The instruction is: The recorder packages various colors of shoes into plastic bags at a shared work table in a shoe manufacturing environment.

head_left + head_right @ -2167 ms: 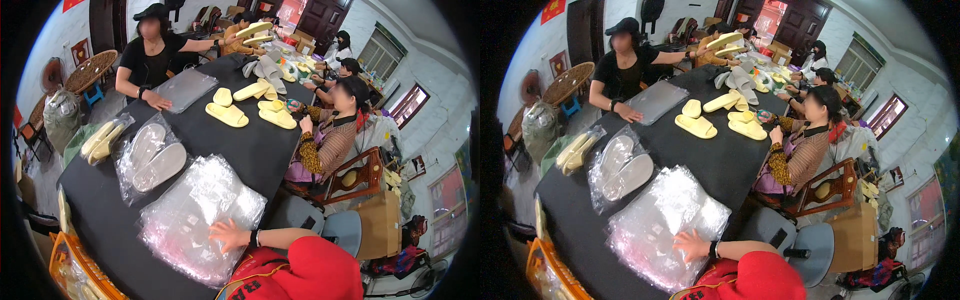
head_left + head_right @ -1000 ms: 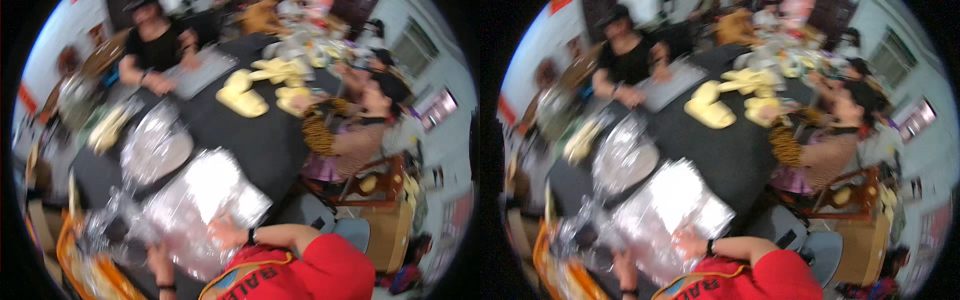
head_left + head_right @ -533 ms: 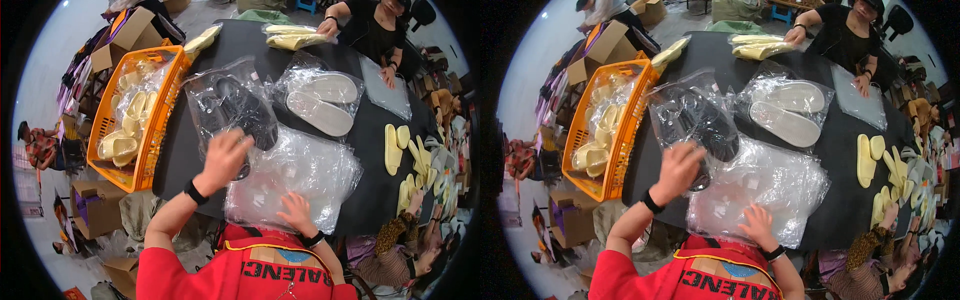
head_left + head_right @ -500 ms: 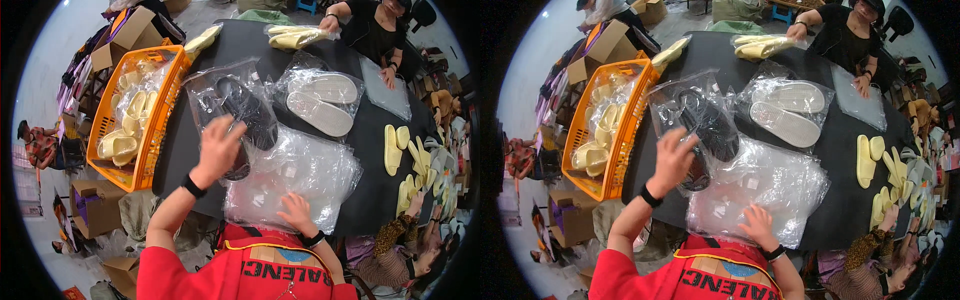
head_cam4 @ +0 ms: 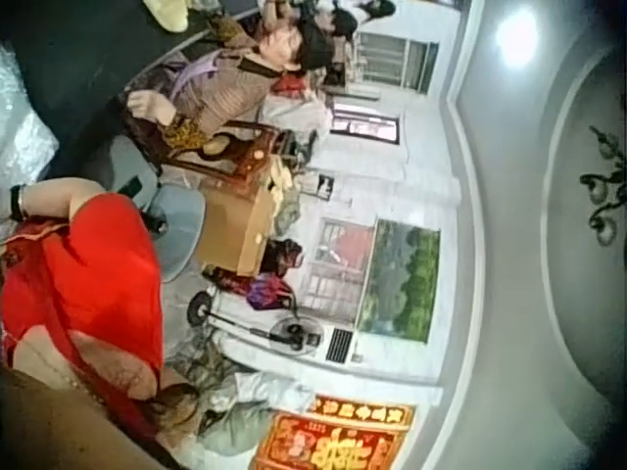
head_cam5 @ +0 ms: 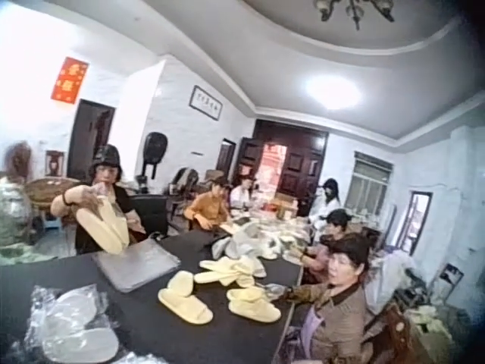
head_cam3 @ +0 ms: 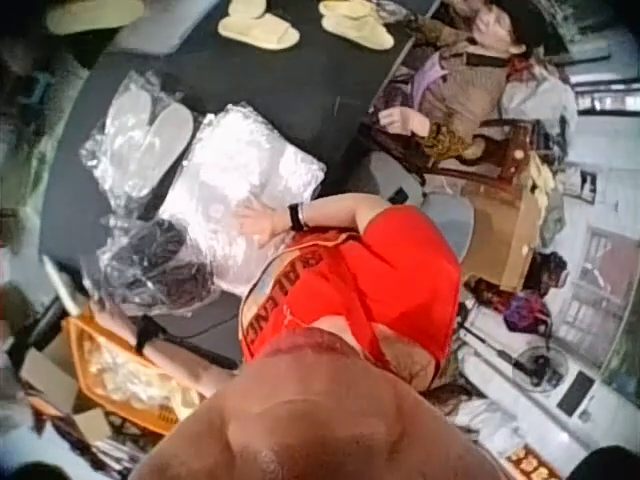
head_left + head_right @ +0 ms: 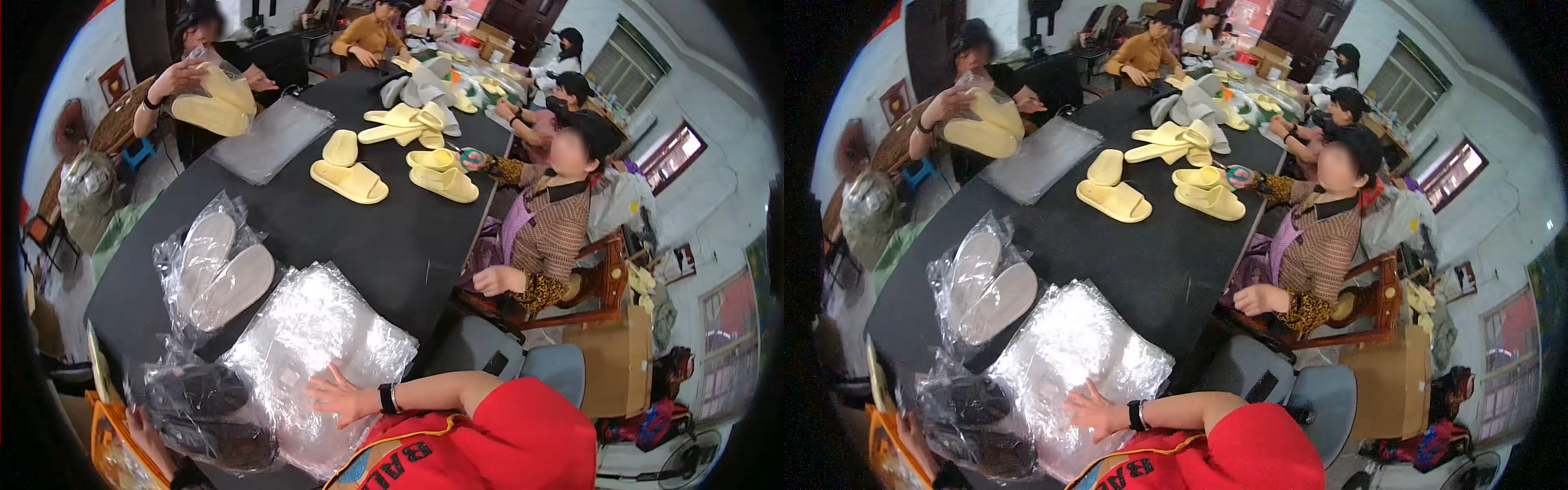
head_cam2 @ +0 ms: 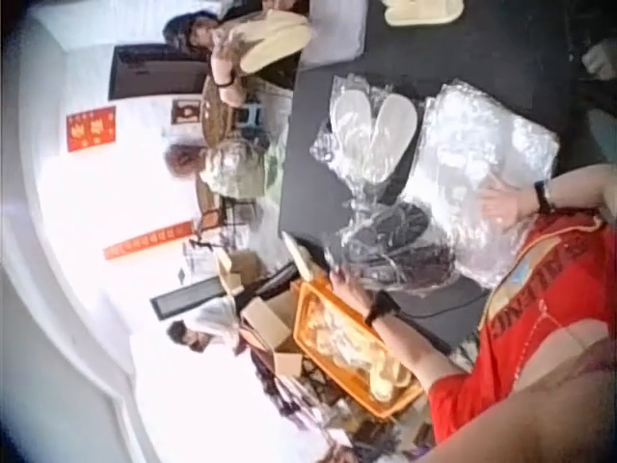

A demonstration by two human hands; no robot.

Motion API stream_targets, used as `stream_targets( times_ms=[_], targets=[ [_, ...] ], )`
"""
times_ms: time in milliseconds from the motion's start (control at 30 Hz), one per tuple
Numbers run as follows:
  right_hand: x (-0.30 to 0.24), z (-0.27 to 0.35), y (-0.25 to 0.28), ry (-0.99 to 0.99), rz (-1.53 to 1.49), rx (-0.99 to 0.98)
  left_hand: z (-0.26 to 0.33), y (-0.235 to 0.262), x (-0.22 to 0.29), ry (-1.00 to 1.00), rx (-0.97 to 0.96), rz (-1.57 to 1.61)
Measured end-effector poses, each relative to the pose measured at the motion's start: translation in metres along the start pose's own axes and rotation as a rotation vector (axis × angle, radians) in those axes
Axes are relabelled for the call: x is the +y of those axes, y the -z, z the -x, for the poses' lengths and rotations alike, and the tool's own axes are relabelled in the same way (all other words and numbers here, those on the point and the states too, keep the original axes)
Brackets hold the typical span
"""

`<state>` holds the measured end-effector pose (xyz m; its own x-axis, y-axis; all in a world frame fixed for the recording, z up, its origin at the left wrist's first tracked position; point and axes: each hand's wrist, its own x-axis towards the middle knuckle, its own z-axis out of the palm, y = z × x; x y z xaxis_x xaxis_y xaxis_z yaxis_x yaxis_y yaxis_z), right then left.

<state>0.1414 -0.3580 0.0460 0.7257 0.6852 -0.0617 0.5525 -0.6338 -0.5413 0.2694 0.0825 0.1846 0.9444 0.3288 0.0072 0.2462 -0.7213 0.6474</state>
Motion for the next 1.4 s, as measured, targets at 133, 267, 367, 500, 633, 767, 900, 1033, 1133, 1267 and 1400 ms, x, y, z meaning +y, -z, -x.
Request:
stream_targets(
  times_ms=[133,267,367,500,633,767,900,1033,1133,1267,1400],
  targets=[
    [0.011,0.009,0.006,-0.073,-0.055,-0.139,0.071,0.020,0.148,-0.014,0.060,0.569],
    [0.004,0.006,0.022,-0.070,-0.025,-0.237,0.106,0.037,0.175,-0.096,0.178,0.477],
    [0.023,-0.009,0.001,-0.125,-0.239,-0.217,0.119,0.039,0.183,-0.297,0.247,0.219],
    [0.005,-0.001,0.064,-0.424,-1.540,-0.072,0.135,0.018,0.181,-0.426,0.514,0.045],
    [0.066,0.024,0.059,-0.156,-0.758,0.704,0.166,-0.031,0.215,-0.124,0.182,1.229],
    [0.098,0.068,0.120,-0.837,-1.732,0.579,0.204,-0.074,0.174,0.097,-0.352,1.112],
    [0.107,0.067,0.117,-0.956,-1.747,0.582,0.236,-0.119,0.129,0.430,-0.918,1.486],
    [0.129,0.075,0.093,-0.833,-1.602,0.471,0.230,-0.158,0.103,-0.583,-0.739,0.132],
    [0.124,0.074,0.096,-0.809,-1.564,0.522,0.221,-0.195,0.094,-0.568,-0.609,0.091],
    [0.108,0.075,0.096,-0.833,-1.418,0.539,0.194,-0.237,0.098,-0.461,-0.409,0.000],
    [0.092,0.070,0.089,-0.876,-1.345,0.446,0.168,-0.244,0.133,-0.381,-0.611,-0.090]
  ],
)
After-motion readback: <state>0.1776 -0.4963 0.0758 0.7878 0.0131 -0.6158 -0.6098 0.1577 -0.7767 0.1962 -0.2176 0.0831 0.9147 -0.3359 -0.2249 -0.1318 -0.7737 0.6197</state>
